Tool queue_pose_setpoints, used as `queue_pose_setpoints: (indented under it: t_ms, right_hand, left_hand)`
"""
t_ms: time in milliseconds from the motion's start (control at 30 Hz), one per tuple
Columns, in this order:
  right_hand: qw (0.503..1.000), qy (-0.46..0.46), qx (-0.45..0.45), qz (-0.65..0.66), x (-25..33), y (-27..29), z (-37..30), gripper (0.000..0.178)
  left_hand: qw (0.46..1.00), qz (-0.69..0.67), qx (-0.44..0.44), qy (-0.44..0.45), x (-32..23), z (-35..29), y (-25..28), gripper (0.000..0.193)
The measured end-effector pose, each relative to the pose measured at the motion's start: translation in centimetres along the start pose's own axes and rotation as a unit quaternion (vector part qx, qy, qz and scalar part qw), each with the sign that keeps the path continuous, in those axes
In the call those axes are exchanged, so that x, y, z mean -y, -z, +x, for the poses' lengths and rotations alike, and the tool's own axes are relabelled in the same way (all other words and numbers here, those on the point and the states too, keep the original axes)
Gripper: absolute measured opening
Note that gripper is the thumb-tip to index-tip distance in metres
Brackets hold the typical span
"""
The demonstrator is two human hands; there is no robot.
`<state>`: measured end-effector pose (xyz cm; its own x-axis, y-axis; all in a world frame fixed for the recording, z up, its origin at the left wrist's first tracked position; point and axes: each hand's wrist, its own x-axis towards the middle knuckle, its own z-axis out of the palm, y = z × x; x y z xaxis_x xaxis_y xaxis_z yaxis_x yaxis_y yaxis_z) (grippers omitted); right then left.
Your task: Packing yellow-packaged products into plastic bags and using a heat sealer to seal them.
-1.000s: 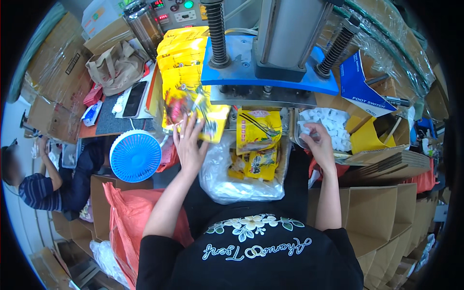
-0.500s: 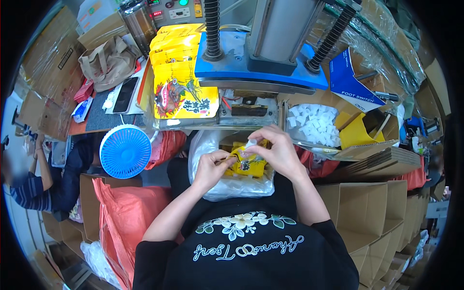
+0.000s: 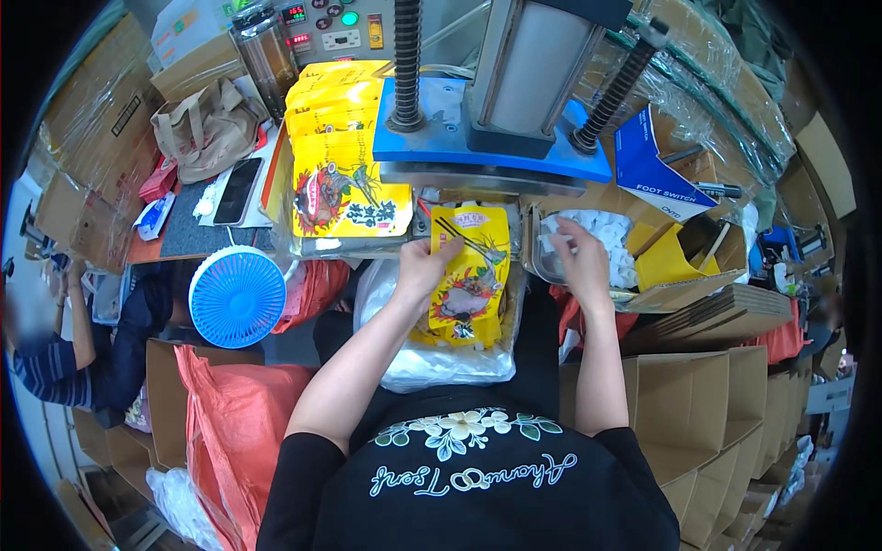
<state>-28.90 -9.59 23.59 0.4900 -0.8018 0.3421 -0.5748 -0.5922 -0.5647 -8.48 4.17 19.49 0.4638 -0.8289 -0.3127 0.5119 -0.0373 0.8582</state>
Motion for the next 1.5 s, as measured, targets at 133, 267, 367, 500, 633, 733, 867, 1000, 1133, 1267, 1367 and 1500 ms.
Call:
queue_pose_setpoints:
  t_ms: [133, 267, 367, 500, 633, 733, 867, 1000, 1133, 1267, 1367, 1500]
  right_hand:
    - [0.990, 0.092, 0.002, -0.108, -1.7, -2.1, -0.5, 0.023]
    - [0.997, -0.029, 0.003, 0.071, -1.5, -2.2, -0.7, 0.021]
    - [0.984, -0.016, -0.041, 0.171, -2.3, -1.7, -1.0, 0.022]
    - [0.986, -0.021, 0.010, 0.167, -1.5, -0.3, -0.7, 0.025]
    - [0.975, -0.038, 0.035, 0.218, 2.2, -0.2, -1.2, 0.021]
    - [0.978, 0.042, 0.071, 0.193, 5.6, 0.1, -1.7, 0.019]
    - [0.961, 0.128, 0.203, 0.140, 8.3, 0.0, -2.6, 0.020]
    - [0.924, 0.044, 0.303, 0.231, 7.5, -1.8, -2.8, 0.024]
    - [0.957, 0.021, 0.196, 0.211, 6.6, -1.5, -2.4, 0.033]
    - [0.996, -0.030, 0.046, 0.077, 4.2, 2.3, -1.1, 0.034]
    - [0.991, -0.061, 0.021, -0.120, 2.2, 5.5, -1.4, 0.029]
    - [0.978, -0.029, 0.047, -0.199, -1.3, 3.8, -2.5, 0.025]
  left_hand:
    - [1.000, -0.024, 0.003, 0.010, -0.5, 0.2, 0.2, 0.021]
    - [0.870, 0.440, -0.093, -0.202, -4.3, -1.2, 2.6, 0.039]
    - [0.637, 0.617, -0.203, -0.415, -4.1, -1.6, 7.0, 0.063]
    - [0.664, 0.615, -0.174, -0.388, -2.4, -3.5, 10.2, 0.030]
    - [0.849, 0.384, -0.121, -0.343, -3.8, -5.4, 8.0, 0.009]
    - [0.893, 0.348, -0.081, -0.273, -2.5, -6.7, 6.3, 0.011]
    - [0.899, 0.376, -0.005, -0.224, 0.5, -7.5, 5.7, 0.012]
    - [0.930, 0.324, 0.061, -0.163, 2.3, -7.1, 5.7, 0.015]
    - [0.939, 0.329, 0.028, -0.097, 1.2, -5.5, 3.9, 0.029]
    - [0.985, 0.150, -0.045, -0.072, -0.2, -3.2, 0.9, 0.031]
    - [0.995, 0.088, -0.036, -0.043, 0.7, -0.3, 0.9, 0.026]
    - [0.998, -0.023, -0.052, -0.025, 0.4, 0.6, 0.2, 0.022]
